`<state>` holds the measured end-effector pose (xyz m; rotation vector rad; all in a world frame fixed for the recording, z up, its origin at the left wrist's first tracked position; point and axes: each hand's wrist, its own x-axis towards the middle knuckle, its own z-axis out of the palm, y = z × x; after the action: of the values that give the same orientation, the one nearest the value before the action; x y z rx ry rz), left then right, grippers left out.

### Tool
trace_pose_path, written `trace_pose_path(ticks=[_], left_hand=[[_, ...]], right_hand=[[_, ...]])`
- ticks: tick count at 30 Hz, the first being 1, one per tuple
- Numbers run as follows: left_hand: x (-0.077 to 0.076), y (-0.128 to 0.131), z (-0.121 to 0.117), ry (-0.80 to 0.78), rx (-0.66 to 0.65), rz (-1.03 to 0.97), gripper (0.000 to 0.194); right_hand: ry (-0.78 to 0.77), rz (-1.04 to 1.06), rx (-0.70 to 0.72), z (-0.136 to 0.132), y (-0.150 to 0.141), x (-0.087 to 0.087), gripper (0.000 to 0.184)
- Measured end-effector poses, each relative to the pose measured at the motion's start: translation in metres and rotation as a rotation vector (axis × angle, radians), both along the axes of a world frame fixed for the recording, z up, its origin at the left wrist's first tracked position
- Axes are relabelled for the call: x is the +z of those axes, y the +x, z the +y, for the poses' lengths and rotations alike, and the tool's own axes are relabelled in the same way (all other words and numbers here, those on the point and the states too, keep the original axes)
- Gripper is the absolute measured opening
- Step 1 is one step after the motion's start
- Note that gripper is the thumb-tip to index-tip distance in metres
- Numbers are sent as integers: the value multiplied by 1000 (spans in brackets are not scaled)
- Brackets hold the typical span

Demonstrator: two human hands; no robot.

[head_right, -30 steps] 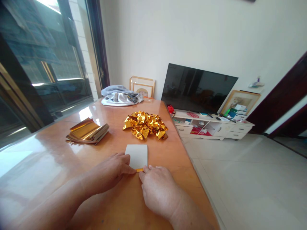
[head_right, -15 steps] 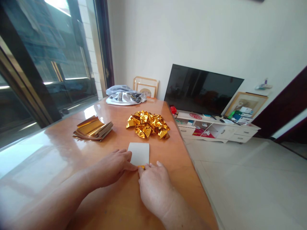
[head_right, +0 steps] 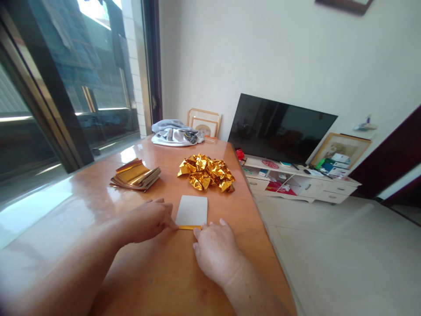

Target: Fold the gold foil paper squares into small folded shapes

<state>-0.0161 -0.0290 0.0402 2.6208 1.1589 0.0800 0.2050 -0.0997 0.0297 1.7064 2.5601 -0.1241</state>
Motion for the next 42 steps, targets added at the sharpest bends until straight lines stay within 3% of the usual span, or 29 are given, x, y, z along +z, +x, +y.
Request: trace_pose_path(ticks=[6, 9, 12, 17, 24, 32, 37, 42], left_hand=[[4, -7, 7, 30, 96, 34, 29], [1, -4, 11, 116, 153, 1, 28], [-4, 8, 9, 179, 63, -142, 25], [-16, 26, -1, -29, -148, -203, 26], [-32, 20, 9, -118, -122, -194, 32], [-30, 21, 9, -157, -98, -221, 32], [-33, 22, 9, -143, -107, -243, 31], [-35, 22, 10, -125, -111, -242, 32]], right_hand=[[-1, -13, 8, 0, 0, -1, 28], [13, -8, 13, 1, 1, -2, 27], [22, -3, 14, 1, 1, -2, 26], [15, 7, -3, 2, 1, 0, 24], [-8, -7, -12, 2, 6, 6, 27], [9, -4, -120, 10, 18, 12, 32], [142, 137, -163, 22, 11, 1, 21], [109, 196, -139, 33, 11, -14, 22]])
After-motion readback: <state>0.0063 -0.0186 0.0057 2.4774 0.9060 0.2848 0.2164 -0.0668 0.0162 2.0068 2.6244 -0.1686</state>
